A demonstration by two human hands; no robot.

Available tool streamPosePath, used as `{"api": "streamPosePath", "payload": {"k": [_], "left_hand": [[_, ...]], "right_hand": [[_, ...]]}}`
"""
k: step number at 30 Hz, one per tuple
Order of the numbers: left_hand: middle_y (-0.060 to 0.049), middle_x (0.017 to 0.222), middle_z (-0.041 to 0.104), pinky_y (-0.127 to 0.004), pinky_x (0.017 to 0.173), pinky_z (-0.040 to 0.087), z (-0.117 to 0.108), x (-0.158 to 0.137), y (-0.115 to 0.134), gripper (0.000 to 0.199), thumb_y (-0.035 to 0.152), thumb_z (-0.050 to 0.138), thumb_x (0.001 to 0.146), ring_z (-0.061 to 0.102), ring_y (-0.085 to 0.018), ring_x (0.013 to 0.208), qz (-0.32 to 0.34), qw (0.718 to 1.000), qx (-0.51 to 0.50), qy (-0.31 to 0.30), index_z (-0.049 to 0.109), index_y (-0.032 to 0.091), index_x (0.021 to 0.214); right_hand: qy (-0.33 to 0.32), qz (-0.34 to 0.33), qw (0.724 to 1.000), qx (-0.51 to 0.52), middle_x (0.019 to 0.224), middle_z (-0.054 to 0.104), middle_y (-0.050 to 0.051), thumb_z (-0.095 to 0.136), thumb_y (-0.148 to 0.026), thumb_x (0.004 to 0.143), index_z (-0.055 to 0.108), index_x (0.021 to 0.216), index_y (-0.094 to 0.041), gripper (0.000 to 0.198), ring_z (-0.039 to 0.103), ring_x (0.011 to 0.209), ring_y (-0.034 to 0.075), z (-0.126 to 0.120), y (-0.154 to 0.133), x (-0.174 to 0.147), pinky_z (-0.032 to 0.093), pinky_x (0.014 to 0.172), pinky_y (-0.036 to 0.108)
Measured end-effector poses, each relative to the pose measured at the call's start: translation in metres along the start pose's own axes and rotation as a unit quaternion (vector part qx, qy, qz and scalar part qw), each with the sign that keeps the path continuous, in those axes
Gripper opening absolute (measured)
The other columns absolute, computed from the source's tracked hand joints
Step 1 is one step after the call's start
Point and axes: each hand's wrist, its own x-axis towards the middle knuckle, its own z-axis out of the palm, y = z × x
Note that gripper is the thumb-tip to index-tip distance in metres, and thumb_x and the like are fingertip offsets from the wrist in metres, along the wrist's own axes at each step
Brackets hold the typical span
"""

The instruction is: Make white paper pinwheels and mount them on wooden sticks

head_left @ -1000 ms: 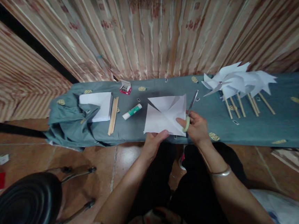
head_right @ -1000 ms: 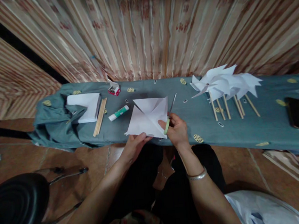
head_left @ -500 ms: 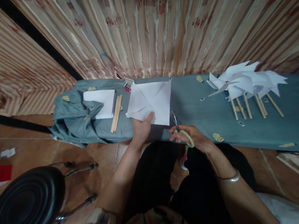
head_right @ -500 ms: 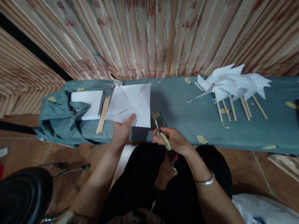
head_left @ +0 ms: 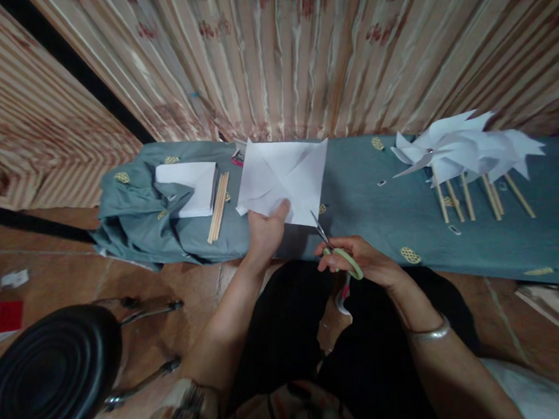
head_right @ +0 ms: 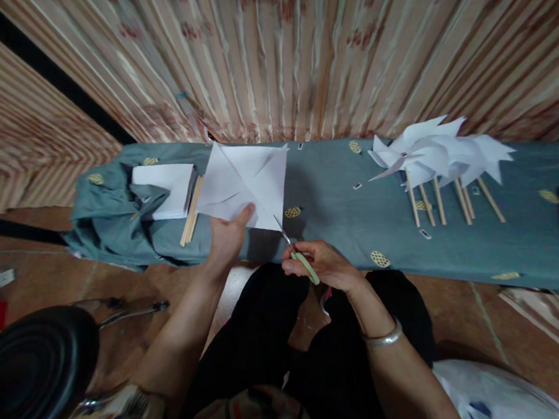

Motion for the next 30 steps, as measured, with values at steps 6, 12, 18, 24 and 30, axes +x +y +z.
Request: {"api": "streamPosePath", "payload": {"k": [6, 12, 18, 24, 30], "left_hand": [[-0.011, 0.101, 0.076, -0.036, 0.098, 0.051, -0.0001, 0.0007, -0.0048, 0.047, 0.012, 0.071, 0.072, 0.071, -0.024, 0.1, 0.027, 0.998, 0.057, -0.021, 0.062, 0.011, 0.118], [-0.011, 0.1, 0.076, -0.036, 0.097, 0.051, 0.0006, -0.0002, -0.0043, 0.046, 0.013, 0.072, 0.07, 0.071, -0.024, 0.097, 0.026, 0.997, 0.064, -0.017, 0.063, 0.012, 0.116], [-0.012, 0.1, 0.076, -0.037, 0.097, 0.051, 0.0017, -0.0023, -0.0054, 0.045, 0.015, 0.073, 0.07, 0.071, -0.025, 0.098, 0.017, 0.998, 0.06, -0.019, 0.064, 0.01, 0.113], [-0.012, 0.101, 0.075, -0.037, 0.097, 0.051, 0.0003, -0.0021, -0.0075, 0.047, 0.018, 0.074, 0.069, 0.071, -0.026, 0.099, 0.021, 0.998, 0.053, -0.028, 0.063, 0.011, 0.115], [-0.012, 0.1, 0.076, -0.036, 0.098, 0.051, 0.0, -0.0008, -0.0068, 0.046, 0.016, 0.073, 0.07, 0.071, -0.025, 0.098, 0.027, 0.997, 0.058, -0.032, 0.063, 0.01, 0.116]], "right_hand": [[-0.007, -0.008, 1.0, -0.004, 0.075, 0.069, 0.004, 0.076, -0.064, 0.067, 0.067, 0.086, -0.016, 0.052, 0.058, 0.066, 0.013, -0.0013, 0.0023, 0.0003, 0.046, 0.065, 0.027], [-0.011, -0.014, 1.0, 0.0, 0.077, 0.068, 0.004, 0.075, -0.063, 0.069, 0.067, 0.087, -0.016, 0.051, 0.057, 0.066, 0.012, -0.002, 0.0039, 0.0001, 0.045, 0.066, 0.027], [-0.01, -0.022, 1.0, -0.01, 0.075, 0.067, 0.003, 0.074, -0.064, 0.069, 0.068, 0.084, -0.017, 0.05, 0.057, 0.066, 0.012, -0.0018, 0.0012, -0.0007, 0.046, 0.066, 0.027], [-0.01, -0.019, 1.0, -0.014, 0.074, 0.067, 0.003, 0.075, -0.063, 0.069, 0.068, 0.083, -0.017, 0.049, 0.058, 0.066, 0.012, -0.0018, 0.0028, 0.0003, 0.046, 0.065, 0.026], [-0.002, -0.016, 1.0, 0.005, 0.07, 0.066, 0.002, 0.076, -0.064, 0.066, 0.067, 0.08, -0.017, 0.05, 0.058, 0.064, 0.012, -0.001, 0.0038, 0.0011, 0.046, 0.062, 0.025]]}}
